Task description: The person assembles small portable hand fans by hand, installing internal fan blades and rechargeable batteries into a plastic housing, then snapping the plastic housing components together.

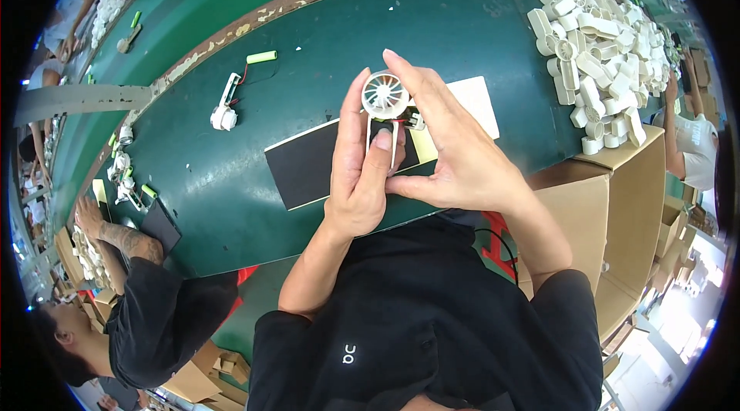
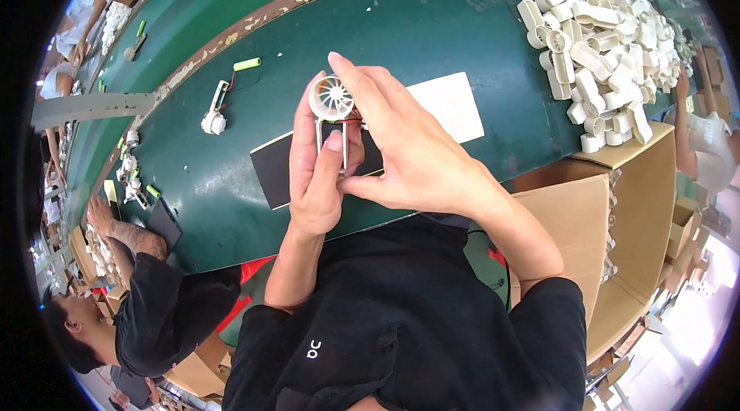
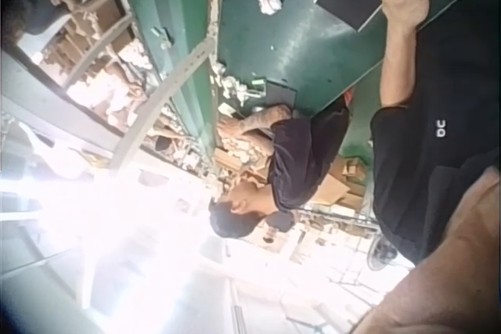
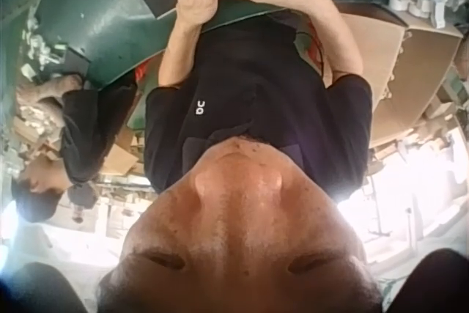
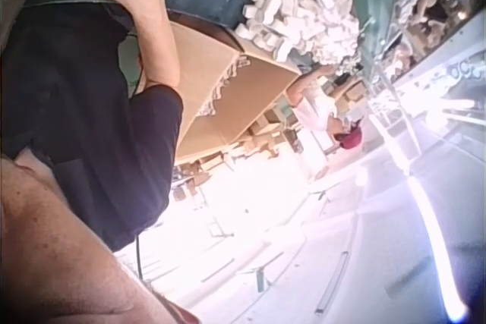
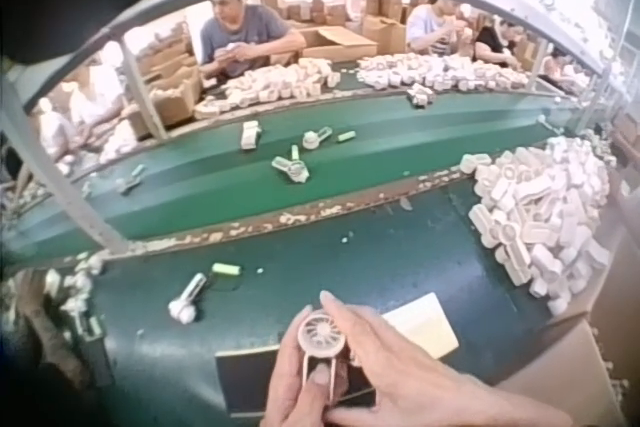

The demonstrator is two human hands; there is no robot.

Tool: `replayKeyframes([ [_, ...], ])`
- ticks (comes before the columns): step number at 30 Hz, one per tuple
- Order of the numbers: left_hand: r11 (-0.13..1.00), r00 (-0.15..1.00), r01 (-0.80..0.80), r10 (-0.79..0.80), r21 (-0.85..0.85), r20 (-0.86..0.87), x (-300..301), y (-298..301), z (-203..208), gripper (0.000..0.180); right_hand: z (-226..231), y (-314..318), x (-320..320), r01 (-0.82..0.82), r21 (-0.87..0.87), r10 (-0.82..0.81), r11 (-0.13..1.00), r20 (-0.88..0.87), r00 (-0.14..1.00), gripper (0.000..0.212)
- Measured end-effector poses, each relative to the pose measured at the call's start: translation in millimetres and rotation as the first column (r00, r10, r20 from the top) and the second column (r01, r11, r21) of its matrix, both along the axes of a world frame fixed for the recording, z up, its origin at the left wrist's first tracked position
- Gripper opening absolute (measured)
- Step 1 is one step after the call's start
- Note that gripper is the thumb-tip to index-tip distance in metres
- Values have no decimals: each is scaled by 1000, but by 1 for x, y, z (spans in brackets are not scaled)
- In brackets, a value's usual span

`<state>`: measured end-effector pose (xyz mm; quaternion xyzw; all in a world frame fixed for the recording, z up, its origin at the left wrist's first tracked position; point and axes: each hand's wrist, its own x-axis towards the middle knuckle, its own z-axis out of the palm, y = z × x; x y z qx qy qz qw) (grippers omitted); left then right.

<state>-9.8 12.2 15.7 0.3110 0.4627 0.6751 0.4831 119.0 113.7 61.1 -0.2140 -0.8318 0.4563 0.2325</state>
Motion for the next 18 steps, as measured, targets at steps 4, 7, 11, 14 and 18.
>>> replayKeyframes([
  [4,992,987,116,-121,52,110,-9,-1,-2,71,-3,2,0,38,-23,-38,999,-9,999,105],
  [7,979,970,183,-195,90,148,-9,-2,-10,67,-3,1,0,74,-51,-75,996,-13,997,98],
  [11,998,999,47,-46,49,-17,4,2,-5,59,-7,1,-2,64,-29,-66,997,-65,996,94],
  [14,996,997,-63,67,62,-48,13,6,0,55,-7,1,-4,63,33,-58,997,-127,990,91],
  [18,988,991,-119,113,93,67,18,7,1,53,-4,0,-4,48,105,-33,993,-142,989,90],
])
